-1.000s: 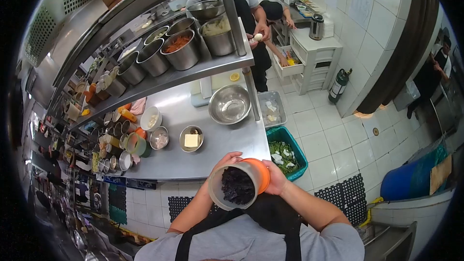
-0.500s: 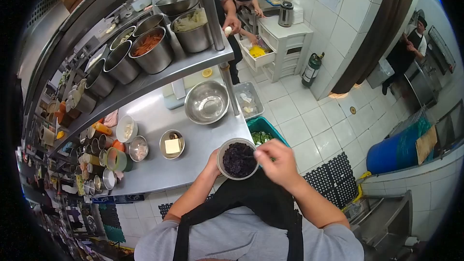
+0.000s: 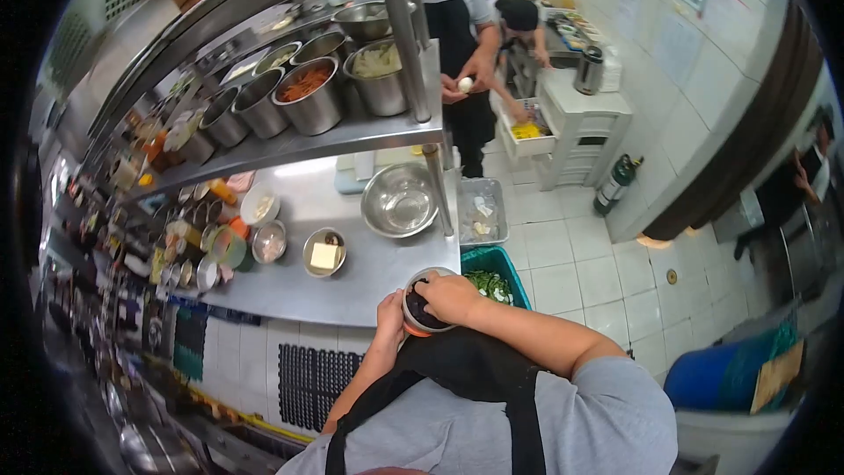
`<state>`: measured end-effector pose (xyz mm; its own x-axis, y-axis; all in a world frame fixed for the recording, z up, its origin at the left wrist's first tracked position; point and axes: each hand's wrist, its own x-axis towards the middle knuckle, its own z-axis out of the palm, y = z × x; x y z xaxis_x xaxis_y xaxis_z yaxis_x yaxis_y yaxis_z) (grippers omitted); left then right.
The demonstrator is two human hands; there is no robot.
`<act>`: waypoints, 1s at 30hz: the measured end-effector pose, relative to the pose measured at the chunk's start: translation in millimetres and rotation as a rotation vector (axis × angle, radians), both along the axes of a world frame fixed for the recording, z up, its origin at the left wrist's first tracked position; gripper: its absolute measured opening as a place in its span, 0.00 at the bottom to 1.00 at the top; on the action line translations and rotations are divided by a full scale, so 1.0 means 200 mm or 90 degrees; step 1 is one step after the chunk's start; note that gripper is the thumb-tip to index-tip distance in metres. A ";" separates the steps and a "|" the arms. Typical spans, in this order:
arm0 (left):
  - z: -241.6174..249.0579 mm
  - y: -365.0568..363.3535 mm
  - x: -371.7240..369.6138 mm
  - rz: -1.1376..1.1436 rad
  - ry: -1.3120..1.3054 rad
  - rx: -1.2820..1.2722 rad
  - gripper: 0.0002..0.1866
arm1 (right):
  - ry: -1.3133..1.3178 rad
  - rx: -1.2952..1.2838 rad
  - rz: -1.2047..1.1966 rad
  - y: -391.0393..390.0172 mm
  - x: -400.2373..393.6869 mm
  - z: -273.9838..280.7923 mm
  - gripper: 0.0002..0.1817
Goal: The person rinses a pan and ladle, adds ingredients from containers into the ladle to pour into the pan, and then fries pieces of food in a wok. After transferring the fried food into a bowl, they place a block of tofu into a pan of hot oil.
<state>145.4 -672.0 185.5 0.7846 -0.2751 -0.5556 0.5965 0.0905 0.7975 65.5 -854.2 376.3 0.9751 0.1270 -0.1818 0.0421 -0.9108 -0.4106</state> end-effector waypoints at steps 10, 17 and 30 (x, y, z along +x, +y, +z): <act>0.55 -0.03 -0.05 0.168 -0.384 0.410 0.23 | -0.080 0.043 0.161 -0.21 0.11 -0.28 0.12; 2.69 0.03 -0.40 0.144 -1.291 0.118 0.23 | -0.128 0.112 0.148 -0.15 0.22 -0.21 0.10; 2.72 -0.23 -0.47 -0.136 -1.304 -0.220 0.16 | 0.016 0.700 -0.105 -0.37 0.17 -0.17 0.21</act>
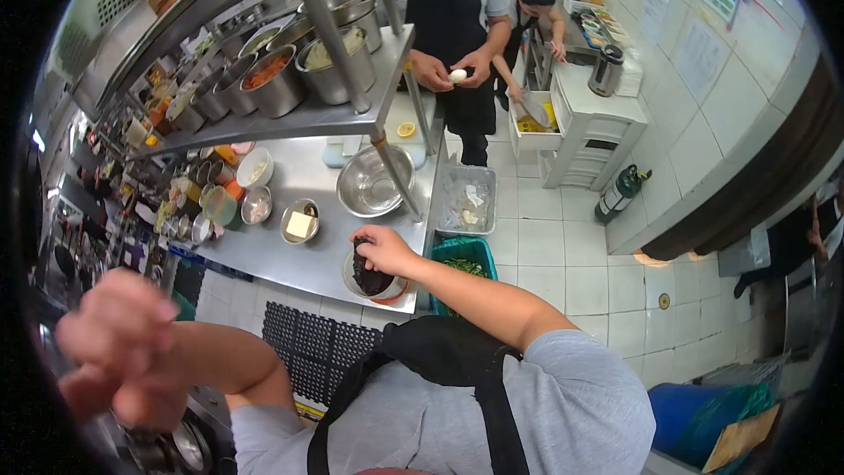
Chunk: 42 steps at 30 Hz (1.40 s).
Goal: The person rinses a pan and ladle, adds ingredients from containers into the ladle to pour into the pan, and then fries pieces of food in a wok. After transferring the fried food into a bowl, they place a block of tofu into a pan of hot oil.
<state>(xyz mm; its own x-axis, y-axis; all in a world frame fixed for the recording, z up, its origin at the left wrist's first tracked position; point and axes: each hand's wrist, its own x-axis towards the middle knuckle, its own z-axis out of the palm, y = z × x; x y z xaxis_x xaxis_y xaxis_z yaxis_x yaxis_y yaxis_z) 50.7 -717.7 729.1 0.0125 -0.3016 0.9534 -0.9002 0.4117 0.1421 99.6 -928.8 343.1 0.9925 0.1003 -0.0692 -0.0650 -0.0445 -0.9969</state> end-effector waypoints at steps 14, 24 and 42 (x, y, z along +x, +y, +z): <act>-1.88 -0.38 0.34 0.359 0.357 0.725 0.17 | 0.356 0.552 -0.288 -0.74 -0.98 -0.17 0.11; -1.91 -0.43 0.33 0.467 0.334 0.803 0.23 | 0.306 0.568 -0.326 -0.64 -1.00 -0.11 0.09; -1.94 -0.33 0.39 0.501 0.383 0.629 0.09 | 0.365 0.487 -0.265 -0.56 -0.88 -0.10 0.09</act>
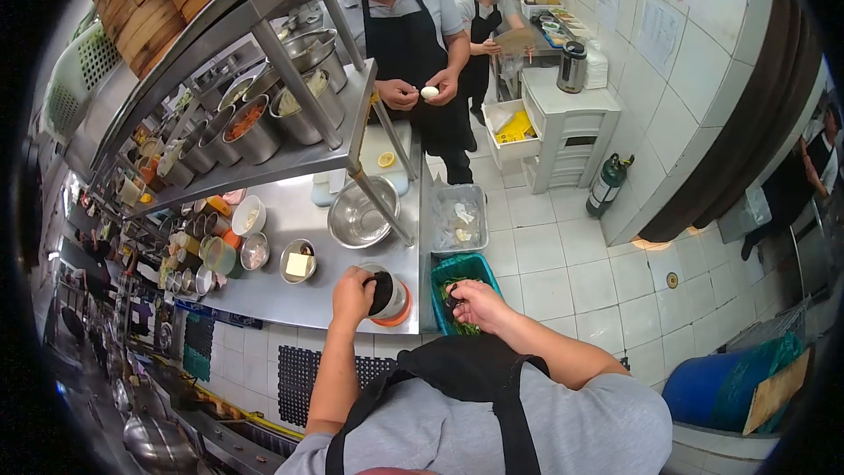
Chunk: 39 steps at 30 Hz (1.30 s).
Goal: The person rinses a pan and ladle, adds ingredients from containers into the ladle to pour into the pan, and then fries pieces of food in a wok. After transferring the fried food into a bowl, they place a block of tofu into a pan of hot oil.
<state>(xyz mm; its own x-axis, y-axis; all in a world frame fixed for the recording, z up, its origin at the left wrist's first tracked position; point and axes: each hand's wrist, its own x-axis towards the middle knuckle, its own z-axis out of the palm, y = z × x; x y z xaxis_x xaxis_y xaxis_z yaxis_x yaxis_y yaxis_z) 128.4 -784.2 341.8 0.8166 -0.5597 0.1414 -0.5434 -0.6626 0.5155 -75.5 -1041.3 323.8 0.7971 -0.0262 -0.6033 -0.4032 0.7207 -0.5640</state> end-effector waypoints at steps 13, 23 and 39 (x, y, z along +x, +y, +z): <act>-0.06 0.12 0.02 0.189 0.382 -0.544 0.04 | 0.032 -0.013 -0.002 -0.02 -0.03 -0.04 0.08; 0.02 0.20 -0.04 0.285 0.721 -0.945 0.18 | 0.053 -0.045 0.014 0.00 -0.04 -0.02 0.09; 0.02 -0.03 -0.51 0.089 0.902 -0.723 0.15 | -0.171 -0.325 0.030 0.11 -0.01 0.35 0.15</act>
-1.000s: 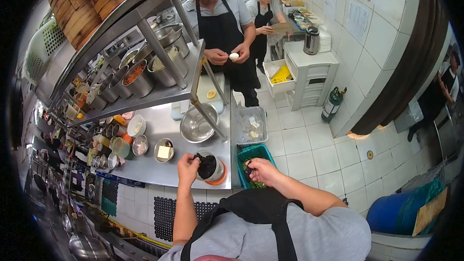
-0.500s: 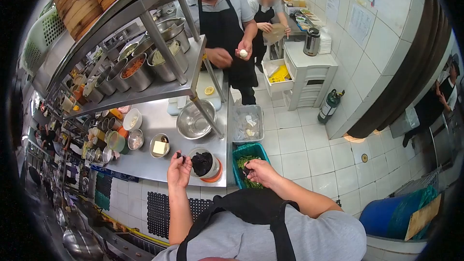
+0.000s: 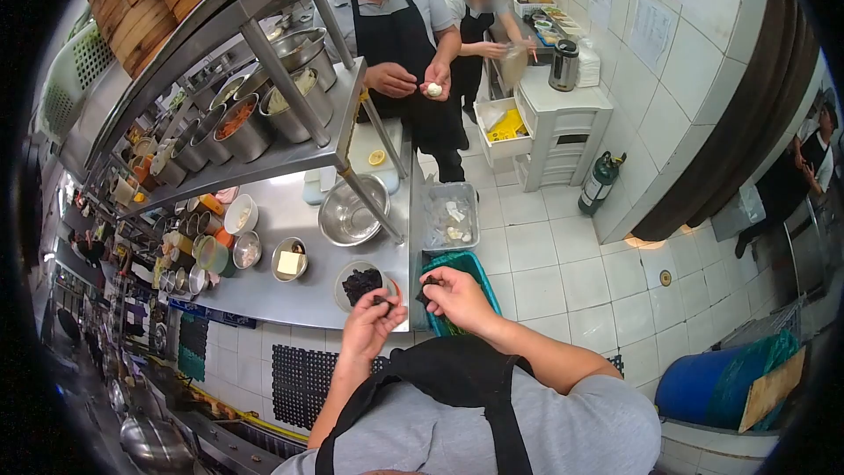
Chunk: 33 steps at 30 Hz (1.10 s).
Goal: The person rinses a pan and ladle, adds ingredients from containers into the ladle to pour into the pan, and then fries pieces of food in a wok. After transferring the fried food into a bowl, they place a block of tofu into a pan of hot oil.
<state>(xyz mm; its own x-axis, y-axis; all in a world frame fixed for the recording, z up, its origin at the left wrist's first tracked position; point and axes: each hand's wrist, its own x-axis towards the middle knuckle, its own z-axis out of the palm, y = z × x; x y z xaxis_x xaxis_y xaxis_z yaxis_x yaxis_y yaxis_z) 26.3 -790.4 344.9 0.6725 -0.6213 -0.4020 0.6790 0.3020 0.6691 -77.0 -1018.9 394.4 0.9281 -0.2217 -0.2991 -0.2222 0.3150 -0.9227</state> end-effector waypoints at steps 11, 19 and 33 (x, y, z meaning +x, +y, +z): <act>0.06 -0.08 -0.22 -0.132 0.083 -0.021 0.16 | -0.130 -0.573 0.092 0.13 -0.10 0.01 0.21; -0.08 0.26 -0.28 0.009 0.101 -0.038 0.16 | -0.135 -0.513 0.210 0.37 -0.10 -0.08 0.23; 0.01 1.67 -0.34 0.520 -0.133 -0.209 0.17 | -0.043 -0.437 0.420 0.96 -0.20 -0.24 0.17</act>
<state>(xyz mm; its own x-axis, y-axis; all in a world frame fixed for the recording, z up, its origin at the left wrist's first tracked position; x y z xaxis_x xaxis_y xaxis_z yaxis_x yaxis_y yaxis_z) -42.4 -456.5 347.7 0.9938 0.0196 -0.1092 0.0439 0.8345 0.5492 -116.2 -826.6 345.6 0.9394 0.2452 -0.2398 -0.1011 -0.4700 -0.8768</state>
